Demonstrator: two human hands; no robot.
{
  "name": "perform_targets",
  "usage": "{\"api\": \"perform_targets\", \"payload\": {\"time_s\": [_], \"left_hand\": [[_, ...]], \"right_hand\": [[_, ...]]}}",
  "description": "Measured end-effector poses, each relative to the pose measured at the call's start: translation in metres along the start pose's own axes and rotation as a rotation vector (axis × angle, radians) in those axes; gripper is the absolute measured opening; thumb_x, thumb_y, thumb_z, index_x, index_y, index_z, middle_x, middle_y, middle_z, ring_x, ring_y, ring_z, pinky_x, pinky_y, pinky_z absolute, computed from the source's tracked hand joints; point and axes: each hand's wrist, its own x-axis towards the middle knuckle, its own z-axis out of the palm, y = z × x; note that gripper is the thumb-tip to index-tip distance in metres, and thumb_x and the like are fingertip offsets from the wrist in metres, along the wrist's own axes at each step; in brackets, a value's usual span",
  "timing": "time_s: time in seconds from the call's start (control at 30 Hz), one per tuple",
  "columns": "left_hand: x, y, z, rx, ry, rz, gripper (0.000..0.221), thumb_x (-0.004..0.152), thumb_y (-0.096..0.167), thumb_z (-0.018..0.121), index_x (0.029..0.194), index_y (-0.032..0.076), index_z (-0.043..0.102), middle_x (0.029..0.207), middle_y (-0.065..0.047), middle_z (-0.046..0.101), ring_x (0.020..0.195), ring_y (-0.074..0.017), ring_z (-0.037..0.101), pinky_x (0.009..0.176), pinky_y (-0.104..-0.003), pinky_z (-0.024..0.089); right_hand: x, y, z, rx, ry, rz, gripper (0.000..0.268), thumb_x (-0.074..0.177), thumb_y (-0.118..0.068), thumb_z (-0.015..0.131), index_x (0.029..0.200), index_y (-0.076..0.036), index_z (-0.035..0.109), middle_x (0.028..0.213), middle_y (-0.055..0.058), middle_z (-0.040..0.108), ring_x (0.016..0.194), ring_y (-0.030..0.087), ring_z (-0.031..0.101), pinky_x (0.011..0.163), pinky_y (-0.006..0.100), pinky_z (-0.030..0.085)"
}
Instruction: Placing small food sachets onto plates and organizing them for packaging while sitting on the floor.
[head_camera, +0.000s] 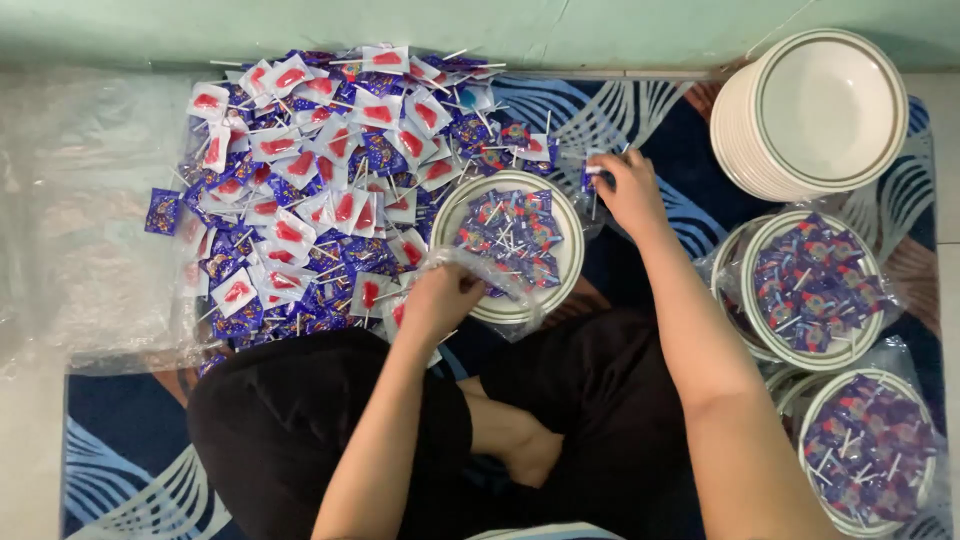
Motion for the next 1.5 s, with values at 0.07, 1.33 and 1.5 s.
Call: {"api": "perform_targets", "payload": {"time_s": [0.07,1.33,1.5], "left_hand": [[-0.010,0.005,-0.025,-0.011,-0.041,-0.002,0.037,0.083,0.041,0.067,0.089,0.007,0.078,0.086,-0.019,0.075,0.094,-0.0446,0.071,0.080,-0.053,0.056],[0.270,0.018,0.010,0.825,0.802,0.505,0.018,0.078,0.012,0.070,0.094,0.013,0.077,0.111,-0.022,0.072,0.082,-0.0357,0.073,0.070,-0.045,0.051],[0.230,0.048,0.007,0.877,0.881,0.600,0.012,0.075,0.010,0.070,0.081,0.020,0.074,0.101,-0.004,0.078,0.063,-0.0183,0.074,0.047,-0.029,0.056]], "right_hand": [[-0.003,0.003,-0.007,0.083,-0.063,0.072,0.020,0.096,-0.014,0.072,0.114,-0.022,0.072,0.115,0.012,0.056,0.112,0.043,0.061,0.089,0.049,0.057],[-0.014,0.065,-0.008,0.603,-0.149,0.535,0.029,0.076,-0.033,0.084,0.093,-0.010,0.079,0.125,0.008,0.061,0.116,0.033,0.062,0.096,0.043,0.054],[-0.011,0.089,0.014,0.515,-0.128,0.516,0.023,0.074,-0.024,0.086,0.092,-0.013,0.077,0.123,0.008,0.058,0.119,0.036,0.060,0.096,0.047,0.054]]}}
